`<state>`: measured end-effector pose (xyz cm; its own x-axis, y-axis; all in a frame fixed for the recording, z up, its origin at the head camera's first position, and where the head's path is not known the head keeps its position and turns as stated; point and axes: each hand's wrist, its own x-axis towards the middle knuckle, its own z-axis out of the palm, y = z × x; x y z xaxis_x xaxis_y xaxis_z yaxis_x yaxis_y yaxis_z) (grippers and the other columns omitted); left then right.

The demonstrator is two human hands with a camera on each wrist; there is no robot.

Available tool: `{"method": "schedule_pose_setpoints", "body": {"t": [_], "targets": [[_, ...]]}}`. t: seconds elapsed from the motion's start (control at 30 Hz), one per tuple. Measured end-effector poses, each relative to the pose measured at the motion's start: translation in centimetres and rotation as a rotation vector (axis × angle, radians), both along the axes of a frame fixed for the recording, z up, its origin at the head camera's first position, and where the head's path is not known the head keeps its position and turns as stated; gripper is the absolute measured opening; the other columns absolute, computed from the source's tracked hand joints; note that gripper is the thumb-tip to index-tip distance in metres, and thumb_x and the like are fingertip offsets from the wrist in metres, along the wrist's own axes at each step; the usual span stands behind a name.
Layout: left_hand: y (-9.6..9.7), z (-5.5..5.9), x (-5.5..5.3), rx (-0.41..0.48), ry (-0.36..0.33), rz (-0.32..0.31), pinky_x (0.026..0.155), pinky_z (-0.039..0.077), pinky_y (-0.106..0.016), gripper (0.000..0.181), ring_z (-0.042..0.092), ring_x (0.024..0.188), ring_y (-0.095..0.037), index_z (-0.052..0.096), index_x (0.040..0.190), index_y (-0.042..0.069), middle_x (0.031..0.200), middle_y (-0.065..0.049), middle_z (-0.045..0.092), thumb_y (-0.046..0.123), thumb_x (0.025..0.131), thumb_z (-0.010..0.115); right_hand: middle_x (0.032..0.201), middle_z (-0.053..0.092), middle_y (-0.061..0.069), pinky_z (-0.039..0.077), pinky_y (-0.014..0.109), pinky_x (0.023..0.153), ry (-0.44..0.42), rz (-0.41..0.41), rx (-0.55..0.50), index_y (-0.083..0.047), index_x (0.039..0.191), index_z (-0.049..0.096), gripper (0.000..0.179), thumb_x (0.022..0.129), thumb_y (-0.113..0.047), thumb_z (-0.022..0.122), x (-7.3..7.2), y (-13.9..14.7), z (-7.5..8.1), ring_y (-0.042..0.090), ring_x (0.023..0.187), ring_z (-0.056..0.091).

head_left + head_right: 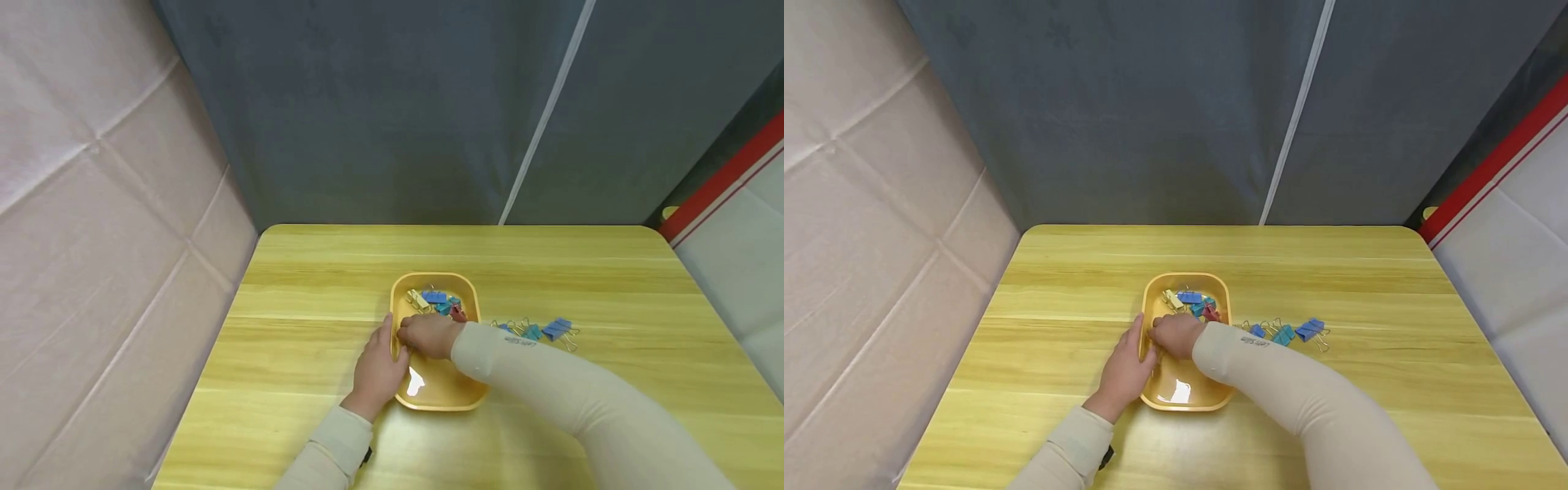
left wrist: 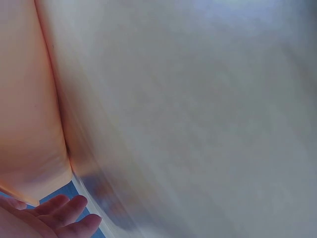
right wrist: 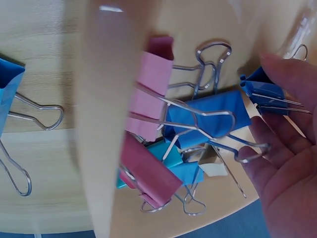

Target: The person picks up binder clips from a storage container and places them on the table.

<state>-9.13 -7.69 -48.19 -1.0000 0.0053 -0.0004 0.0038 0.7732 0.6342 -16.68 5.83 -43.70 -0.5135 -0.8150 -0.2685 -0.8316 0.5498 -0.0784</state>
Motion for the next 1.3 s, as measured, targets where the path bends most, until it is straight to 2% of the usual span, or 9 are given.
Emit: {"method": "schedule_pose_setpoints", "body": {"t": [0.17, 0.33, 0.57, 0.8, 0.97, 1.3], "targets": [[-0.1, 0.0, 0.0, 0.004, 0.008, -0.006, 0.091, 0.047, -0.055, 0.068, 0.053, 0.118, -0.043, 0.028, 0.152, 0.008, 0.138, -0.024, 0.048, 0.026, 0.092, 0.057, 0.11, 0.063, 0.004, 0.053, 0.033, 0.086, -0.004, -0.014, -0.052, -0.008, 0.113, 0.063, 0.028, 0.087, 0.001, 0.064, -0.3, 0.1, 0.5, 0.02, 0.099, 0.063], [-0.2, 0.1, 0.1, 0.008, -0.005, -0.006, 0.089, 0.048, -0.056, 0.067, 0.053, 0.117, -0.044, 0.027, 0.152, 0.009, 0.139, -0.024, 0.048, 0.026, 0.093, 0.055, 0.12, 0.061, 0.006, 0.051, 0.034, 0.093, -0.045, -0.081, -0.075, -0.007, 0.123, 0.061, 0.039, 0.085, 0.004, 0.064, -0.6, 0.4, 1.4, 0.022, 0.11, 0.059], [-0.2, 0.1, 0.1, 0.007, -0.017, 0.0, 0.09, 0.047, -0.056, 0.067, 0.053, 0.118, -0.044, 0.026, 0.152, 0.01, 0.14, -0.023, 0.047, 0.028, 0.094, 0.055, 0.129, 0.058, 0.009, 0.045, 0.038, 0.102, -0.106, -0.159, -0.136, -0.007, 0.131, 0.057, 0.045, 0.087, 0.001, 0.065, -0.8, 0.9, 2.2, 0.027, 0.122, 0.054], [-0.1, 0.0, 0.1, 0.012, 0.001, 0.002, 0.09, 0.047, -0.057, 0.067, 0.053, 0.117, -0.045, 0.028, 0.152, 0.009, 0.139, -0.024, 0.047, 0.028, 0.094, 0.055, 0.127, 0.059, 0.009, 0.044, 0.041, 0.102, -0.107, -0.191, -0.219, -0.007, 0.13, 0.058, 0.049, 0.083, -0.002, 0.072, -1.1, 1.7, 3.2, 0.026, 0.119, 0.055], [-0.1, 0.1, 0.1, 0.008, -0.018, 0.003, 0.09, 0.047, -0.056, 0.067, 0.053, 0.117, -0.044, 0.026, 0.153, 0.011, 0.14, -0.023, 0.047, 0.029, 0.095, 0.054, 0.129, 0.057, 0.011, 0.044, 0.041, 0.102, -0.133, -0.21, -0.261, -0.004, 0.131, 0.056, 0.052, 0.082, -0.003, 0.073, -1.0, 2.3, 4.2, 0.027, 0.117, 0.055], [-0.1, 0.1, 0.0, 0.005, -0.022, -0.002, 0.09, 0.048, -0.056, 0.067, 0.053, 0.117, -0.044, 0.025, 0.153, 0.011, 0.14, -0.023, 0.047, 0.029, 0.095, 0.054, 0.136, 0.053, 0.013, 0.043, 0.041, 0.104, -0.127, -0.244, -0.278, -0.004, 0.133, 0.055, 0.052, 0.084, -0.003, 0.071, -0.9, 3.4, 5.1, 0.029, 0.123, 0.052]]}}
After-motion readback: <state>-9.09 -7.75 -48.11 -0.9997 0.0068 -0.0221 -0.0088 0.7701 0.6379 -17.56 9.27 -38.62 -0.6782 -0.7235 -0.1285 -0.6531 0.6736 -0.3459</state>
